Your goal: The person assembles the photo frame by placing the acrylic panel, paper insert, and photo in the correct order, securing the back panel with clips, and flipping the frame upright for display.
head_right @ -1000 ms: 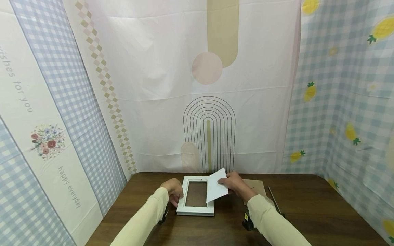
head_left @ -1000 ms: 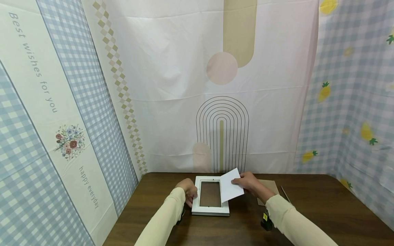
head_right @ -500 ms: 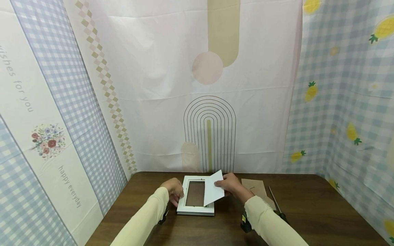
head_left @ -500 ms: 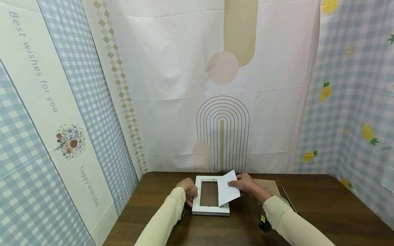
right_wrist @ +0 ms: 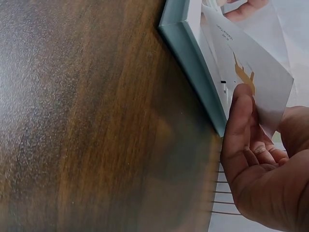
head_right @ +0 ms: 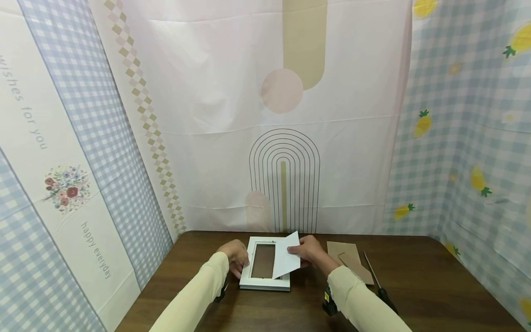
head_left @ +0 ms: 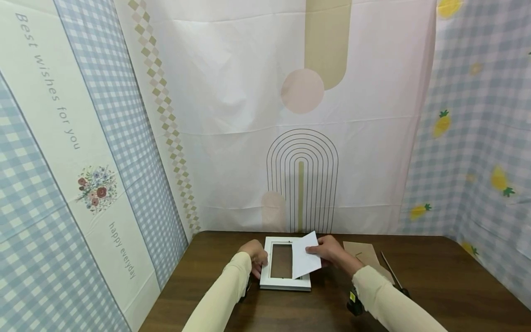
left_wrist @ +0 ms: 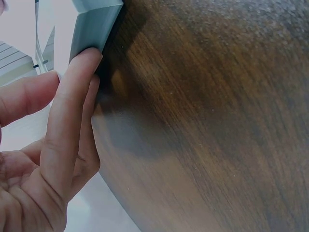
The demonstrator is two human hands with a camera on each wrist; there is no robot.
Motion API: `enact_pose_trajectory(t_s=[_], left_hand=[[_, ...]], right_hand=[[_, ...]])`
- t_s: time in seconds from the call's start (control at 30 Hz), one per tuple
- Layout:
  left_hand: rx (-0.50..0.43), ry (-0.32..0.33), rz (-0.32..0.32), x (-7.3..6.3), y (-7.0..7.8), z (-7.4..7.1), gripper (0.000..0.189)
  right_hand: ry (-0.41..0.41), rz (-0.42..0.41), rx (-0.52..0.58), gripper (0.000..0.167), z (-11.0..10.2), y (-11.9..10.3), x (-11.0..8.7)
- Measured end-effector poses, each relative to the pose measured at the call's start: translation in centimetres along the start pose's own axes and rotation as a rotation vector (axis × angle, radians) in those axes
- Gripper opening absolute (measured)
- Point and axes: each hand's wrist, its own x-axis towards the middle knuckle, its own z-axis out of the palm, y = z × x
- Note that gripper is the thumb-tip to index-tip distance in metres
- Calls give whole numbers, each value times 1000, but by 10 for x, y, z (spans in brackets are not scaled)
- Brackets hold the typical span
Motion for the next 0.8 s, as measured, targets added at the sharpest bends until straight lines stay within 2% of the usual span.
enact_pose_trajectory(t_s=[0.5,0.8], left_hand=[[10,-3,-4,0,1,0,11],[10,-14,-6,1,1,-1,14]], right_hand=[[48,12,-70,23,6,3,5],[67,18,-124,26,10,4,8]])
